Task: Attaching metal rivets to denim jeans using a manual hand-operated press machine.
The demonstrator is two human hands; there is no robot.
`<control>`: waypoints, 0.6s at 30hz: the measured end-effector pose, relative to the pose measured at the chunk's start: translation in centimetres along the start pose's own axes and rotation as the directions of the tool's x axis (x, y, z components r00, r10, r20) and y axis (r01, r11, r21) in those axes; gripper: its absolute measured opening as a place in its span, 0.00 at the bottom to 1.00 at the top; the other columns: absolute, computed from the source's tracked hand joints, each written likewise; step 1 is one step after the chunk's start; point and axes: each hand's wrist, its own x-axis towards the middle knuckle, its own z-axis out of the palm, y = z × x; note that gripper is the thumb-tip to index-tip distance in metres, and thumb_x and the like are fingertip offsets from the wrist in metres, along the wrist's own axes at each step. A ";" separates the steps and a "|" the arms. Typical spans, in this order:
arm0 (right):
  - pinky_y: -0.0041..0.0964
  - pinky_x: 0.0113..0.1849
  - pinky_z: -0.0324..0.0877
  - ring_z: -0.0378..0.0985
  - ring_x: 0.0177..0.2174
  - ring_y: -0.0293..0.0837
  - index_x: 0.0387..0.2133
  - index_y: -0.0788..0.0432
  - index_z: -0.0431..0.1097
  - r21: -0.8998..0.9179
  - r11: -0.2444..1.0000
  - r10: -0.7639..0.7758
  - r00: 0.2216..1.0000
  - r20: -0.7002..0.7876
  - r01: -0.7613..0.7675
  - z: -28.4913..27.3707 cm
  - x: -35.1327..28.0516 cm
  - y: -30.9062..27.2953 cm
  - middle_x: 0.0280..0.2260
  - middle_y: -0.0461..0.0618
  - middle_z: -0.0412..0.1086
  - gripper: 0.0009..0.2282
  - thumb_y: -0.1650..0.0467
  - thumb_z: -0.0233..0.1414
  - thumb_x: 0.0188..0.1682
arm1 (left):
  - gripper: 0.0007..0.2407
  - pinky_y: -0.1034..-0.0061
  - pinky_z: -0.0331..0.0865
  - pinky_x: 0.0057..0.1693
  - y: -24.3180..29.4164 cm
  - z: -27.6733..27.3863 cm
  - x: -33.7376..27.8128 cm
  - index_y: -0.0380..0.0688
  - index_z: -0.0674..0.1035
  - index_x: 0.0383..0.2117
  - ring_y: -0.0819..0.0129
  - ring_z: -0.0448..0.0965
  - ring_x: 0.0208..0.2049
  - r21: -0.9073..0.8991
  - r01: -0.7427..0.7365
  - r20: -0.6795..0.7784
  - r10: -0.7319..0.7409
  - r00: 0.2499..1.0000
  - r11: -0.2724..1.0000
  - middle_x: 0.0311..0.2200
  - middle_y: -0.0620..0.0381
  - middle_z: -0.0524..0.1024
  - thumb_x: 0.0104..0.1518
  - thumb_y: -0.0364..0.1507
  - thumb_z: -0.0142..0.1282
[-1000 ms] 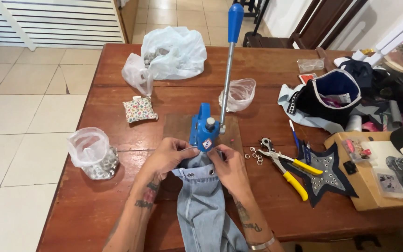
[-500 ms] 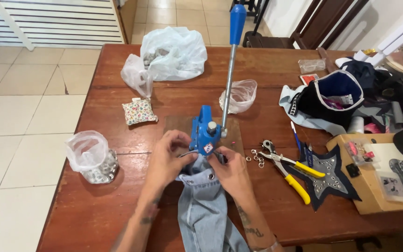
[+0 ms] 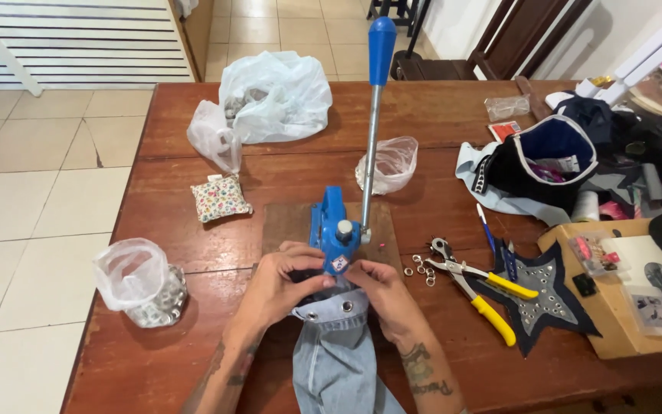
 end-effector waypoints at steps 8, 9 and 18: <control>0.38 0.48 0.78 0.87 0.40 0.43 0.37 0.56 0.86 -0.093 0.994 -0.065 0.998 0.014 0.066 -2.4 1.7 1.7 0.40 0.49 0.88 0.06 0.68 0.68 0.63 | 0.14 0.62 0.82 0.68 -0.2 0.0 -0.2 0.51 0.99 0.49 0.63 0.86 0.63 0.061 -0.064 0.023 0.063 0.998 0.996 0.55 0.58 0.96 0.59 0.37 0.82; 0.38 0.48 0.78 0.87 0.40 0.43 0.37 0.56 0.86 -0.088 0.994 -0.069 0.998 0.007 0.070 -2.2 1.6 -1.2 0.40 0.49 0.88 0.06 0.68 0.68 0.63 | 0.14 0.62 0.82 0.68 -0.8 0.2 -0.2 0.51 0.99 0.49 0.63 0.86 0.63 0.062 -0.069 0.031 0.068 0.997 0.996 0.55 0.58 0.96 0.59 0.37 0.82; 0.40 0.52 0.79 0.94 0.49 0.41 0.49 0.46 0.93 -0.887 0.226 -0.539 0.810 0.230 0.403 -9.5 25.2 -13.4 0.46 0.47 0.92 0.17 0.73 0.61 0.50 | 0.11 0.68 0.85 0.64 -0.6 0.0 -0.1 0.53 1.00 0.45 0.67 0.90 0.58 0.021 -0.045 -0.011 0.045 0.999 0.999 0.53 0.57 0.96 0.58 0.37 0.84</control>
